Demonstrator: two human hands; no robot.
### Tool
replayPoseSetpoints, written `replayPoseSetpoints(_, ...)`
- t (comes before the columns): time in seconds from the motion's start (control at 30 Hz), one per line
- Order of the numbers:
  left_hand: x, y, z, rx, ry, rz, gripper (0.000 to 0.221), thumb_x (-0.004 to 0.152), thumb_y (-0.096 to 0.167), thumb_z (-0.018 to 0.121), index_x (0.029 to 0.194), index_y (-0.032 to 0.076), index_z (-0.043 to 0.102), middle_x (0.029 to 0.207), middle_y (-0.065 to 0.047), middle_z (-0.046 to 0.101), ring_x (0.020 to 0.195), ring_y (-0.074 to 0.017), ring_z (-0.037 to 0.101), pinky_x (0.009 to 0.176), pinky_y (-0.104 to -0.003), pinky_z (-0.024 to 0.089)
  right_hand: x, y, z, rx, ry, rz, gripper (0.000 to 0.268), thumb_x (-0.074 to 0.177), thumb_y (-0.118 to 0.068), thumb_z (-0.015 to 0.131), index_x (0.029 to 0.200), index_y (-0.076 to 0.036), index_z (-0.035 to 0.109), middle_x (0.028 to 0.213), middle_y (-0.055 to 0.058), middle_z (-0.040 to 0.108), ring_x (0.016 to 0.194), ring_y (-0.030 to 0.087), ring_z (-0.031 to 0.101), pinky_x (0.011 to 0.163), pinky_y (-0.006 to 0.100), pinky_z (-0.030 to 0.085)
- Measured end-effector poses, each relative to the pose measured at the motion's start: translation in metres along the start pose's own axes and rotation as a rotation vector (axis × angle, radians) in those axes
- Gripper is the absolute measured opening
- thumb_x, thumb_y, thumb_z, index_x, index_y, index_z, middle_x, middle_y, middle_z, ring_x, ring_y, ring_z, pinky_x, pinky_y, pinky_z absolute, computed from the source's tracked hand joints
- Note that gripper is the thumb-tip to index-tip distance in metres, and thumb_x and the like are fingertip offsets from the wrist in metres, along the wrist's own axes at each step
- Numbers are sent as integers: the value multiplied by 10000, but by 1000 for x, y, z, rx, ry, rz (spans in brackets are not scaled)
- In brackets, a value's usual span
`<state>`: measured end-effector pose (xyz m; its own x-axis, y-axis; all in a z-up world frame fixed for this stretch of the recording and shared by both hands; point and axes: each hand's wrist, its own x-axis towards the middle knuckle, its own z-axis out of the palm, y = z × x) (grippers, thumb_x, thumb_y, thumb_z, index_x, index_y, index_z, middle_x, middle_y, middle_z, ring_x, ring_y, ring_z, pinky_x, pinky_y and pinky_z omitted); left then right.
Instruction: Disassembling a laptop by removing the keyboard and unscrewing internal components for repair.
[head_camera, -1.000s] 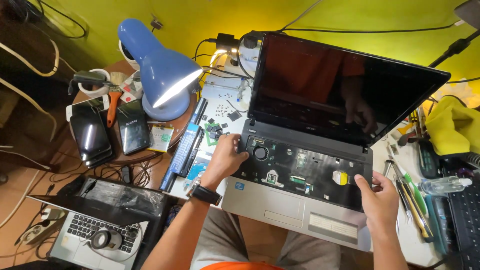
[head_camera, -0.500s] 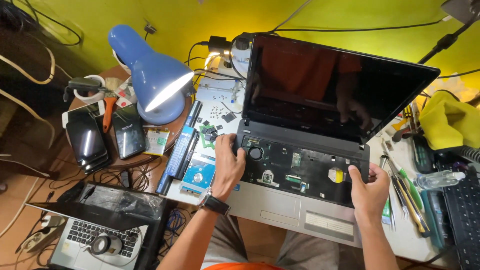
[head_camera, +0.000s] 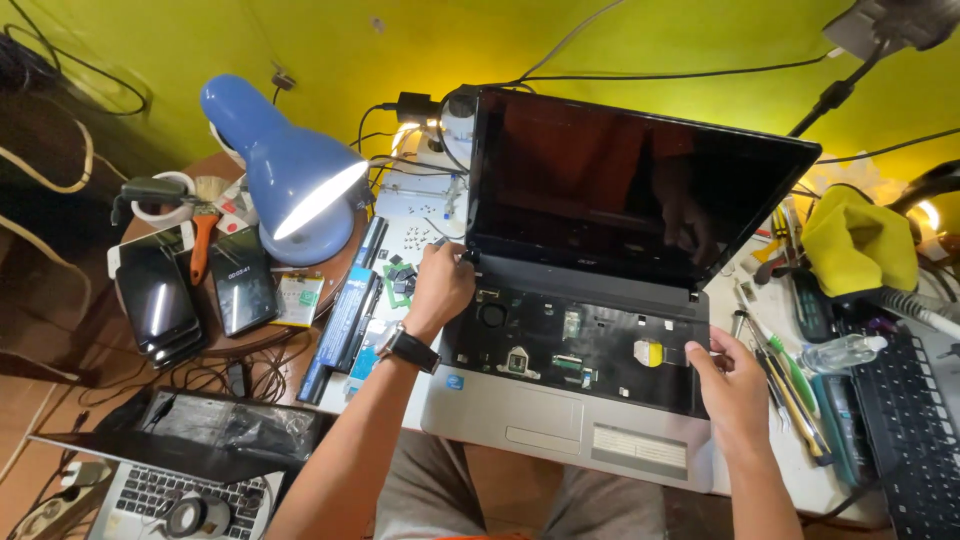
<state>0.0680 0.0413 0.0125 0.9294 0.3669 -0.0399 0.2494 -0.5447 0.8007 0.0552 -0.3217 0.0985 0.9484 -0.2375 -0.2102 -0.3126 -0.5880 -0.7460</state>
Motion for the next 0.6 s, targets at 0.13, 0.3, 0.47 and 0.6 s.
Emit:
replayPoseSetpoints(0.13, 53, -69, 40, 101, 84, 67, 331, 923, 191, 656, 1195, 7, 701, 1068, -199, 619, 919, -412, 731, 688, -457, 612, 46, 68, 9, 18, 84, -199, 519, 880, -340, 787, 1337, -108, 706, 1204, 98, 703, 1025, 214, 670, 876, 362, 536)
replayPoseSetpoints(0.3, 33, -34, 13, 107, 62, 10, 368, 915, 292, 705, 1189, 51, 663, 1072, -232, 620, 977, -466, 706, 726, -521, 585, 64, 80, 23, 63, 107, -210, 566, 811, -324, 830, 1295, -62, 697, 1174, 147, 699, 1036, 250, 698, 905, 388, 557)
replayPoseSetpoints(0.47, 32, -12, -1, 119, -95, -191, 439, 906, 375, 694, 1239, 88, 700, 1100, -210, 737, 1057, -396, 716, 856, -506, 573, 71, 77, 27, -66, 146, -202, 541, 847, -366, 779, 1297, -83, 682, 1164, 127, 670, 1072, 281, 704, 922, 410, 574)
replayPoseSetpoints(0.6, 14, 22, -25, 38, -122, -293, 446, 946, 420, 647, 1232, 94, 752, 937, -177, 779, 836, -309, 749, 774, -472, 574, 80, 99, 11, -301, 211, -379, 324, 960, -345, 666, 1225, -176, 747, 1072, 41, 686, 986, 246, 719, 874, 349, 593)
